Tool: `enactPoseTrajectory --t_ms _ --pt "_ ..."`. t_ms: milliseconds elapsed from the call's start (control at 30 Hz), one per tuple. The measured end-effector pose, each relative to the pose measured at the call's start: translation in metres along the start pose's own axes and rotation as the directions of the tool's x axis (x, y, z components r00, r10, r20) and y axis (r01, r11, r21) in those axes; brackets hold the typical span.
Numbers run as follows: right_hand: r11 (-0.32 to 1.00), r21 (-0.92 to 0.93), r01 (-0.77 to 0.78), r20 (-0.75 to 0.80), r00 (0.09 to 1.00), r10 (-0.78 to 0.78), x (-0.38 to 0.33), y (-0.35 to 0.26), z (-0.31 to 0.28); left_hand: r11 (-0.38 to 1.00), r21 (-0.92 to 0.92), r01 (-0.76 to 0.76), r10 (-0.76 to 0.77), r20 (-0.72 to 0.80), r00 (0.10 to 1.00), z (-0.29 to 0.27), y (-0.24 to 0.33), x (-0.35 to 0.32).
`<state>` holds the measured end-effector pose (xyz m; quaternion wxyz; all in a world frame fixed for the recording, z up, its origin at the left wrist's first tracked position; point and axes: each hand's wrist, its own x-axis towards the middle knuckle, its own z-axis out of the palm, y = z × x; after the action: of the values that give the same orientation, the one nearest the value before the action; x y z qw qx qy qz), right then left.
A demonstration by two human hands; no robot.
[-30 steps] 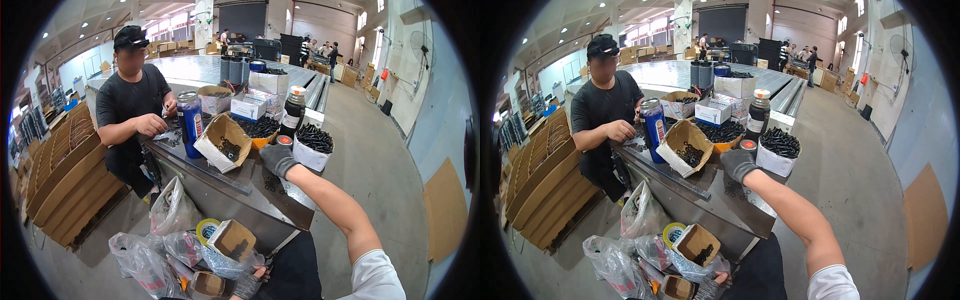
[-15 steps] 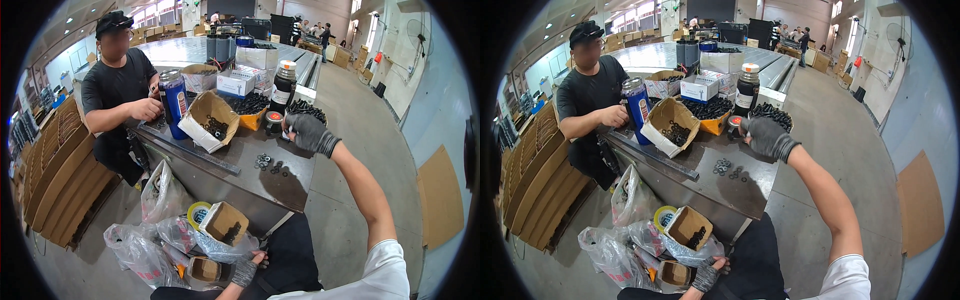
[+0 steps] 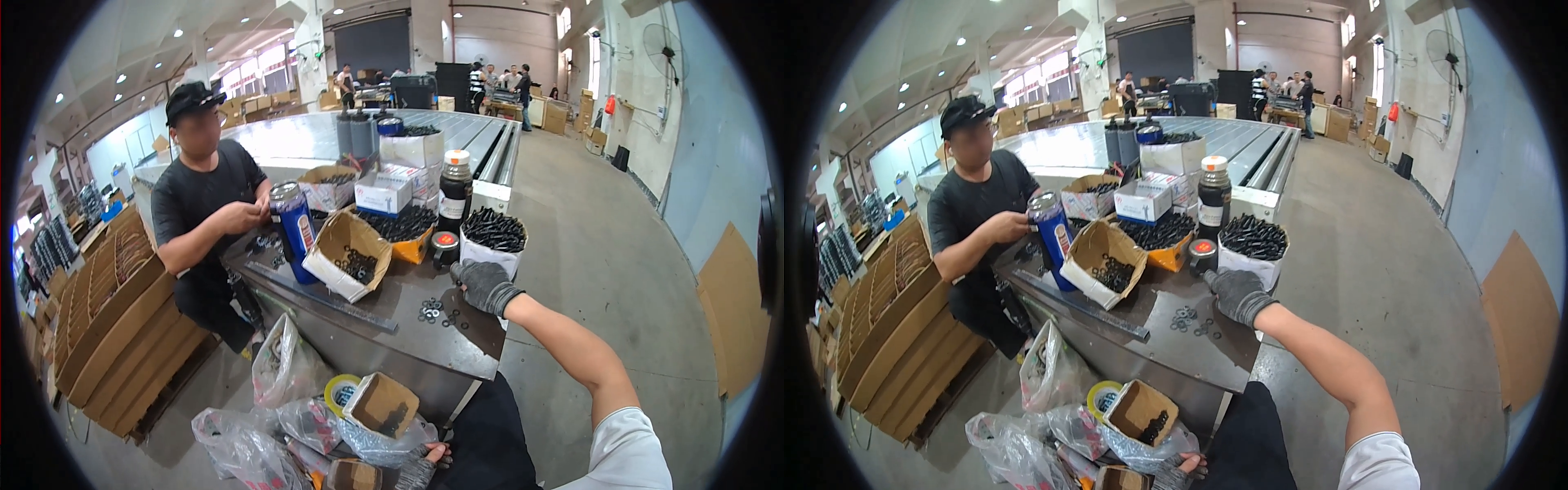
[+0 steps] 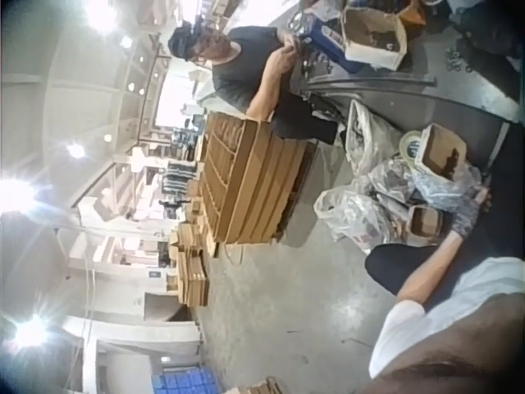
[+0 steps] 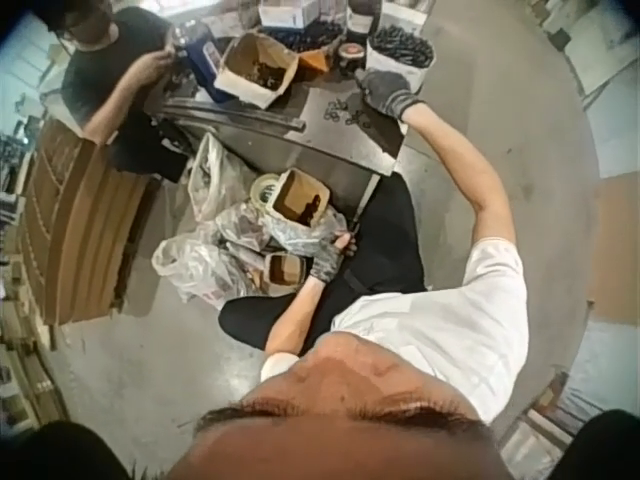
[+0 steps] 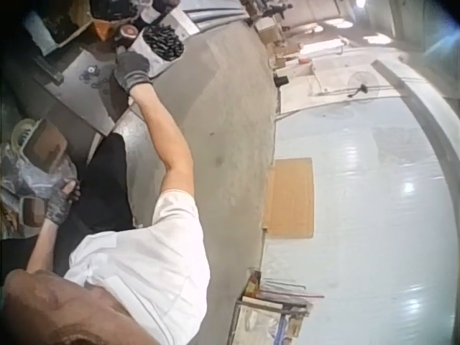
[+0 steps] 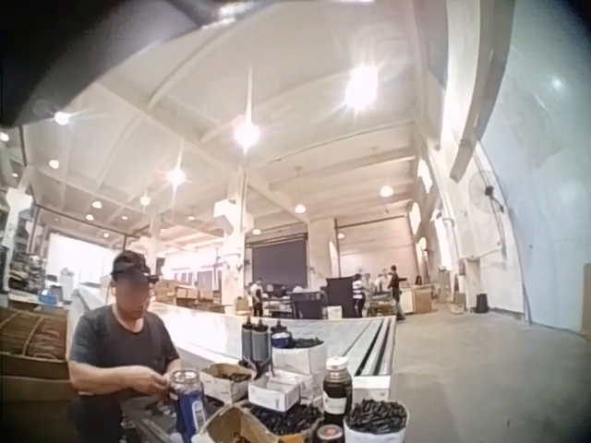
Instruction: Threading black plastic components onto a metal rod at a factory workbench.
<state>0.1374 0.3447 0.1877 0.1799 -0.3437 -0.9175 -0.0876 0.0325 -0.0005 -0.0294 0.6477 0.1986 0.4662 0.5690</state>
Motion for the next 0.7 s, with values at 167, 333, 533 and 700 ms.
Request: enactPoseTrajectory --t_ms 167,333,533,700 --pt "0.996 0.016 -0.086 0.123 0.989 0.083 -0.001 0.005 -0.005 0.999 0.001 -0.033 0.033 -0.010 0.999 0.005 0.005 -0.003" --pt "0.993 0.028 -0.115 0.079 0.990 0.113 -0.008 0.014 0.010 0.995 0.044 -0.084 0.084 0.013 0.996 0.006 0.009 -0.005" --pt "0.981 0.195 0.004 -0.156 0.987 0.028 -0.022 -0.007 -0.031 0.983 0.069 -0.171 0.169 0.037 0.985 0.010 0.022 -0.009" --pt "0.919 0.236 0.314 0.157 0.921 -0.355 -0.091 -0.106 -0.093 0.863 0.053 -0.502 0.504 -0.021 0.863 0.037 0.079 -0.041"
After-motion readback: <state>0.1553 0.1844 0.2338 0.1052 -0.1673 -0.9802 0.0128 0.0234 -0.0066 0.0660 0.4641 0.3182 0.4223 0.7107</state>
